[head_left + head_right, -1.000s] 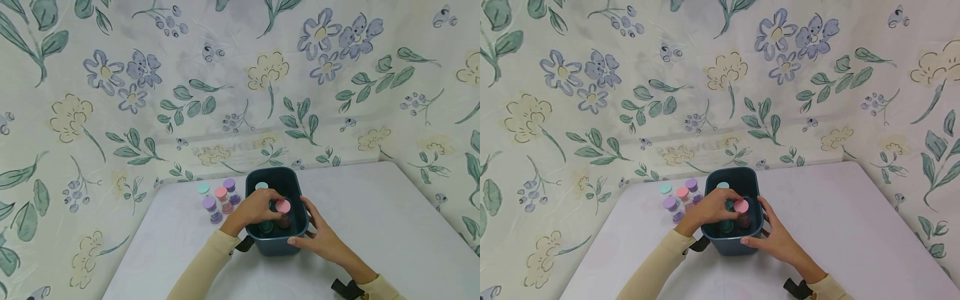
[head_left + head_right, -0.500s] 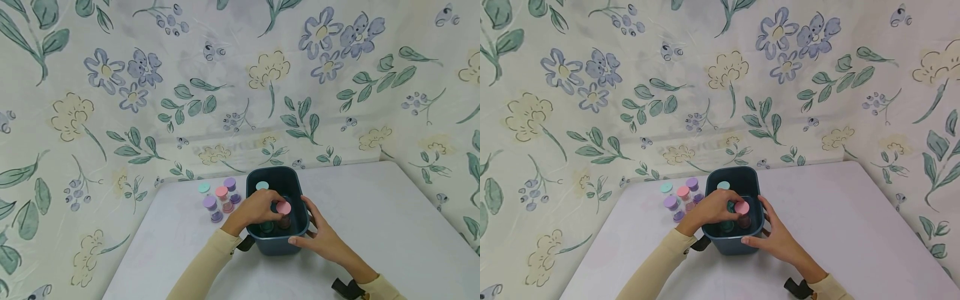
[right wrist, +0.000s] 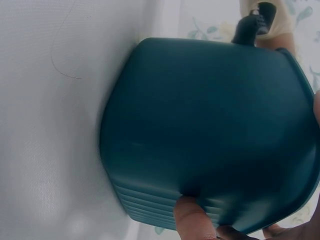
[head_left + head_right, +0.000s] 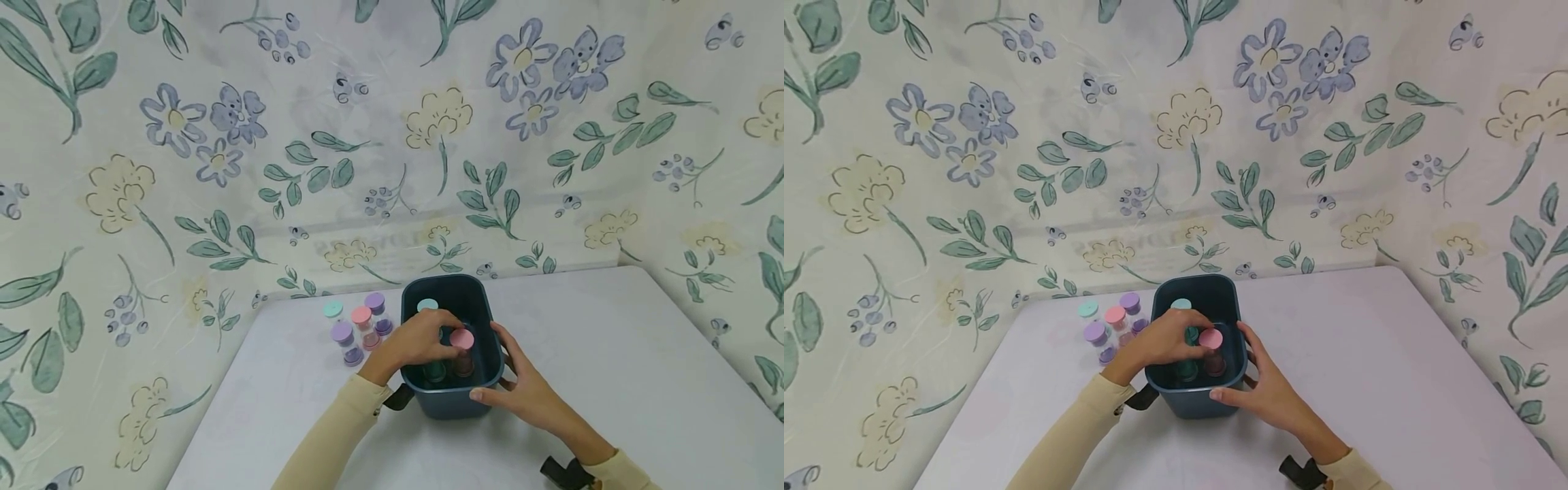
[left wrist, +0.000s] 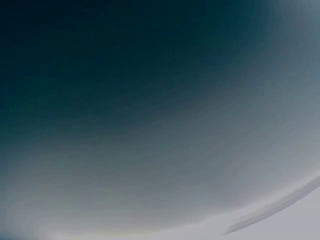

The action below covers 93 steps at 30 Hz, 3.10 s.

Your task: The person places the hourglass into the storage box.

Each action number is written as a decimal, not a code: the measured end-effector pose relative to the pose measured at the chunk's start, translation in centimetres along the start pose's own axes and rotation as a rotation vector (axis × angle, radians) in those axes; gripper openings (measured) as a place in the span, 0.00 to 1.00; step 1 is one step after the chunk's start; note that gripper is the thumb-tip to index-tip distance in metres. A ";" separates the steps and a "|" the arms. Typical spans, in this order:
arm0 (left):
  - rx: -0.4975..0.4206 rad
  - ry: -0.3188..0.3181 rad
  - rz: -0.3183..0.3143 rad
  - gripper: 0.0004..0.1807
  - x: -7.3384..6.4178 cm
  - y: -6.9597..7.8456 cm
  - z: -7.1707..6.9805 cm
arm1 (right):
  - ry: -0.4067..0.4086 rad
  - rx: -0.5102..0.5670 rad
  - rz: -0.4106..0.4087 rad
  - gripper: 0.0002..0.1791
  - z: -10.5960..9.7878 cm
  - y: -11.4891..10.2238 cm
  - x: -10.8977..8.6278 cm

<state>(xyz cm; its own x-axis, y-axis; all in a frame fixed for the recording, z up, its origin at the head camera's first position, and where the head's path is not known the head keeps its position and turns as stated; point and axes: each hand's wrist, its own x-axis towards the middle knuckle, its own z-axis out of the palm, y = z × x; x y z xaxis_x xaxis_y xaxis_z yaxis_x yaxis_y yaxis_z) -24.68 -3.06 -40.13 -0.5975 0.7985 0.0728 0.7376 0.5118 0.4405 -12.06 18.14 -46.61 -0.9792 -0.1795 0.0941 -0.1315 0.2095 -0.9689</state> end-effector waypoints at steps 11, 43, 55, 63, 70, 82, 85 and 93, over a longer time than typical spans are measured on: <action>-0.240 0.287 -0.044 0.24 -2.4 -1.5 -2.2 | 0.005 -0.011 0.033 0.63 0.2 0.0 0.0; -0.385 0.815 -0.581 0.36 -13.8 -10.2 -1.5 | 0.018 -0.017 0.038 0.63 0.1 -0.2 0.1; -0.407 0.777 -0.645 0.35 -13.4 -11.8 0.4 | 0.018 -0.020 0.036 0.63 0.0 -0.3 0.0; -0.441 0.837 -0.611 0.28 -13.3 -12.0 0.7 | 0.018 -0.027 0.041 0.63 0.0 -0.2 0.1; -0.435 0.852 -0.607 0.26 -13.4 -12.2 0.7 | 0.014 -0.021 0.035 0.63 0.0 -0.2 0.2; -0.416 0.886 -0.572 0.25 -13.7 -10.7 -0.4 | 0.017 -0.026 0.027 0.63 -0.1 -0.2 0.2; -0.424 0.900 -0.550 0.24 -13.7 -10.0 -0.8 | 0.016 -0.019 0.020 0.63 -0.2 -0.1 0.2; -0.469 0.923 -0.437 0.22 -13.1 -8.0 -2.1 | 0.022 -0.026 0.002 0.62 -0.3 0.1 0.3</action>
<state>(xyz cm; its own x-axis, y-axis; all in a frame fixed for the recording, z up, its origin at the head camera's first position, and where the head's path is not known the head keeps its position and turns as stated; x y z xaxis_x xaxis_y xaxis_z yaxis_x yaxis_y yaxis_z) -23.39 -18.30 -42.71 -0.9234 -0.0603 0.3790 0.3330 0.3649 0.8694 -12.39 18.37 -46.64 -0.9826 -0.1582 0.0969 -0.1328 0.2346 -0.9630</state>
